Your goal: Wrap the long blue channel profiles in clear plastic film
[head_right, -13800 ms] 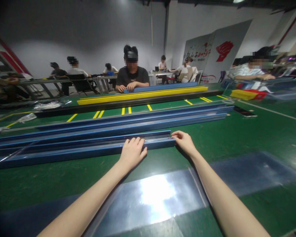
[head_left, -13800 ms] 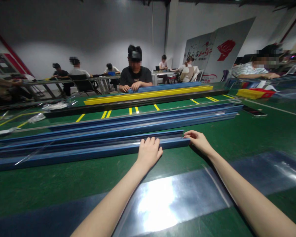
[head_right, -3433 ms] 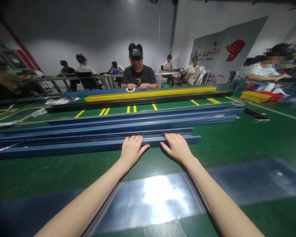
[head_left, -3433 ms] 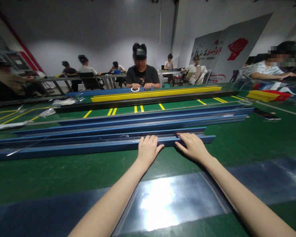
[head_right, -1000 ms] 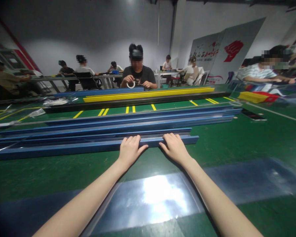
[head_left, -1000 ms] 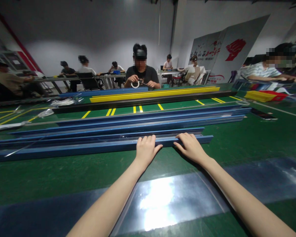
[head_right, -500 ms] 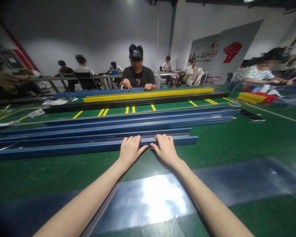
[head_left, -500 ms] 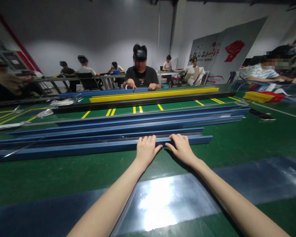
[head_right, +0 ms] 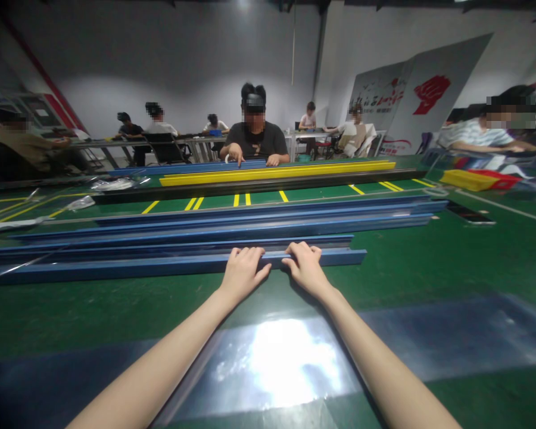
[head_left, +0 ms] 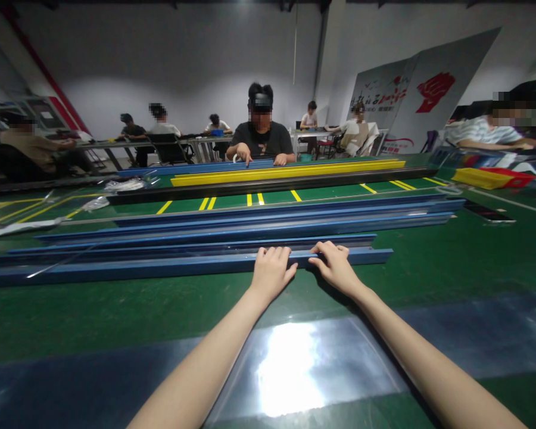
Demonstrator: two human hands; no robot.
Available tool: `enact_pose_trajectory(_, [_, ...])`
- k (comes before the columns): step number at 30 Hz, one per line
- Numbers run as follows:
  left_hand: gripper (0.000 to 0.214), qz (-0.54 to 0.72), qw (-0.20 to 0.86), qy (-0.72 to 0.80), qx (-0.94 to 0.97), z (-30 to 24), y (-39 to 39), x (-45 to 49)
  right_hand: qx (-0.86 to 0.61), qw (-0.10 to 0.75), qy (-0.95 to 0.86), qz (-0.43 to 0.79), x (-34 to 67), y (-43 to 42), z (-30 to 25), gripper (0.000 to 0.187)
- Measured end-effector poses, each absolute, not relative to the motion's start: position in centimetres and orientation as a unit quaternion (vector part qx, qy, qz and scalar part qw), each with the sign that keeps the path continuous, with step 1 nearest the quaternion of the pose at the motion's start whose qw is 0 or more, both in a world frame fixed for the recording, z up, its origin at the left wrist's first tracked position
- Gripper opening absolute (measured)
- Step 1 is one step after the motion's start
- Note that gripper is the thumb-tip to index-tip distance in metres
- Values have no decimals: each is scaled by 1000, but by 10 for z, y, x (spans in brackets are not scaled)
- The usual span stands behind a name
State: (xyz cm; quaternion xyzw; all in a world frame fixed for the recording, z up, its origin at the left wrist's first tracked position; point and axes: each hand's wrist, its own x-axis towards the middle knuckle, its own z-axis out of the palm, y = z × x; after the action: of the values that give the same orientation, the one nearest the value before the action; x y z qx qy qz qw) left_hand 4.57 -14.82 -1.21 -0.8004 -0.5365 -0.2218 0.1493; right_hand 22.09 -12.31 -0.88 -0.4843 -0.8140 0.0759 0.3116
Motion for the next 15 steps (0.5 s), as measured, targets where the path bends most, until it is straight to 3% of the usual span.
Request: enact_pose_trajectory(15, [27, -222, 183, -490, -823, -12, -147, 45, -511, 297, -802, 82, 273, -108, -3, 11])
